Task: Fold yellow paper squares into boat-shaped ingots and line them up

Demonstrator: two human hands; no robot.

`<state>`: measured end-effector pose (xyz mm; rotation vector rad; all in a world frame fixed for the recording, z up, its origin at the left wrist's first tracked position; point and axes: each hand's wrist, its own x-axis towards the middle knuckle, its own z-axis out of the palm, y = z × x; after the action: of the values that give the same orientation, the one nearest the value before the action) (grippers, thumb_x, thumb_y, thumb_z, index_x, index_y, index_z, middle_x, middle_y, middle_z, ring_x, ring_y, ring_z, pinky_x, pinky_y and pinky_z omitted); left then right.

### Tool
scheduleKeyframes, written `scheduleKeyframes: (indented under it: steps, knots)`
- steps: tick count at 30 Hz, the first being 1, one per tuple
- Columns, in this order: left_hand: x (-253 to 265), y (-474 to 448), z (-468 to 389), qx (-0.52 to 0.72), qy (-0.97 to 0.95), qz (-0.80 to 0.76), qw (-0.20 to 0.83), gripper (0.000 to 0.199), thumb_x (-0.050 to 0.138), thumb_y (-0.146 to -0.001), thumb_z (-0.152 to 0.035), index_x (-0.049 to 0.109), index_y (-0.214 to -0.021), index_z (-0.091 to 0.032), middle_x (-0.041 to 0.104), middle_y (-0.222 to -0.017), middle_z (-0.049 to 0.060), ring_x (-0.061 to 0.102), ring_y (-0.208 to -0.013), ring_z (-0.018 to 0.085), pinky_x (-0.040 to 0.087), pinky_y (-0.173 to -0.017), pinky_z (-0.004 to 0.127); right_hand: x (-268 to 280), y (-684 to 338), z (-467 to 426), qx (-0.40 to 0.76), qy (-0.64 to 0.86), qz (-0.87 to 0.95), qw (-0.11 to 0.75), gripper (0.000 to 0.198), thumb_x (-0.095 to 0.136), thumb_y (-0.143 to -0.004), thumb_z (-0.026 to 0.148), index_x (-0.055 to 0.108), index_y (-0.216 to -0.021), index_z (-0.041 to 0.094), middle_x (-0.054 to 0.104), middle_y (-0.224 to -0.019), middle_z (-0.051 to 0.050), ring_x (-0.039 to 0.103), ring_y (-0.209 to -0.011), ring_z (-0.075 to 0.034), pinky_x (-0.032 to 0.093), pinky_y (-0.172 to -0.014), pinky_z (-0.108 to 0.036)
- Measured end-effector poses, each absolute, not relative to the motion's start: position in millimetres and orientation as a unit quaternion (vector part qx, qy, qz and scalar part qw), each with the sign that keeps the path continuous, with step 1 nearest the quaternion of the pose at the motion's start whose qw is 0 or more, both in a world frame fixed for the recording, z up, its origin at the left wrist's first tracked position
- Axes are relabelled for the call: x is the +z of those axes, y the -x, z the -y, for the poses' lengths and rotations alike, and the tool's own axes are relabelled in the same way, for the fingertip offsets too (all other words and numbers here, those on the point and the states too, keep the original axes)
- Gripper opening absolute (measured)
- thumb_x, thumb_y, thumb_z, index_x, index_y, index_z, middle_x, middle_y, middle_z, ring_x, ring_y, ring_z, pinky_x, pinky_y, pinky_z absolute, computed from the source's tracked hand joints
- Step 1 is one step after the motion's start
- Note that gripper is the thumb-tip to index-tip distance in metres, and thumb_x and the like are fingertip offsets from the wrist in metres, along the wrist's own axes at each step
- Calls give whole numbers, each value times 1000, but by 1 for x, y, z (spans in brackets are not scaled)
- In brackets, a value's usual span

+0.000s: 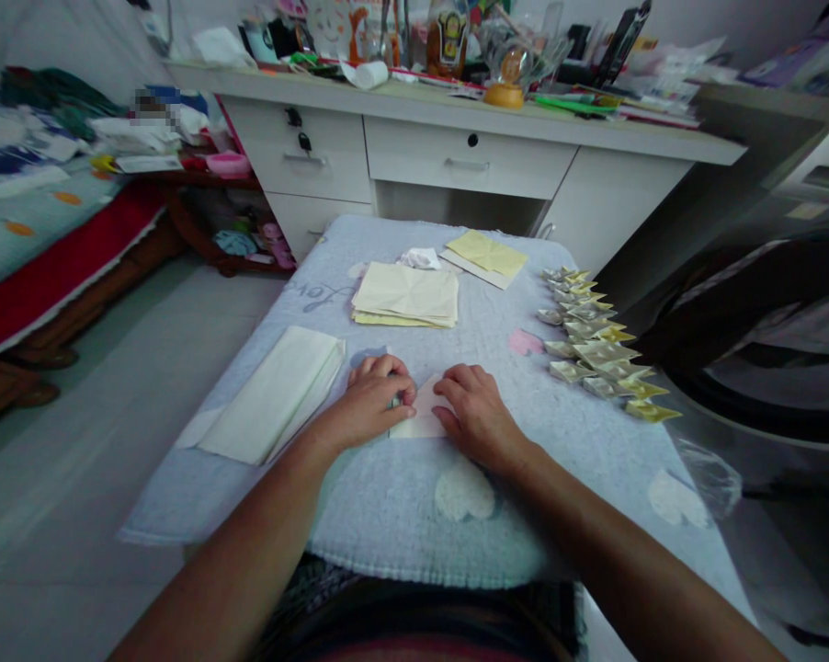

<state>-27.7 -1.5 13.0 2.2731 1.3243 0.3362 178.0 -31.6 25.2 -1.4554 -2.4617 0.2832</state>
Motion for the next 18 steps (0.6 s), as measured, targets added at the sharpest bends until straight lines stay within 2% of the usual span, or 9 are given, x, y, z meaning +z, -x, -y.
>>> scheduleKeyframes:
  steps: [3, 7, 10, 13, 16, 18]
  knots:
    - [12, 28, 2, 129, -830, -485, 242, 15, 68, -76, -28, 61, -89, -24, 51, -111, 2, 42, -110, 26, 33, -94, 41, 11, -181, 29, 64, 556, 816, 149, 40, 64, -84, 42, 59, -113, 14, 55, -113, -14, 45, -103, -30, 38, -88, -44]
    - [10, 26, 3, 145, -826, -492, 232, 34, 72, -72, -31, 59, -103, -25, 51, -113, 4, 43, -110, 27, 34, -95, 42, 3, -188, 25, 81, 563, 805, 168, 43, 66, -79, 52, 58, -101, 16, 55, -106, -12, 45, -99, -29, 38, -85, -43]
    - [9, 21, 3, 156, -822, -499, 225, 36, 75, -70, -33, 61, -102, -24, 52, -113, 4, 43, -110, 27, 35, -95, 41, 1, -189, 23, 109, 562, 796, 197, 37, 69, -76, 46, 56, -95, 18, 55, -102, -10, 46, -96, -27, 38, -83, -41]
    - [13, 16, 3, 164, -822, -492, 236, 28, 75, -69, -32, 62, -91, -22, 56, -107, 4, 46, -106, 26, 36, -92, 39, 3, -189, 22, 142, 553, 788, 230, 25, 68, -78, 35, 54, -91, 19, 57, -97, -7, 48, -93, -25, 38, -83, -39]
    - [18, 15, 1, 177, -815, -475, 280, 16, 70, -73, -30, 58, -75, -19, 59, -87, 2, 50, -91, 22, 39, -81, 33, 7, -191, 24, 190, 532, 780, 268, 16, 64, -81, 28, 53, -89, 20, 59, -91, -5, 51, -90, -22, 40, -83, -38]
    - [20, 15, 1, 200, -791, -471, 335, 18, 65, -77, -30, 54, -69, -19, 56, -74, -1, 51, -78, 18, 39, -71, 29, 9, -194, 24, 227, 518, 760, 319, 19, 62, -82, 30, 52, -96, 20, 60, -93, -5, 53, -91, -21, 42, -84, -37]
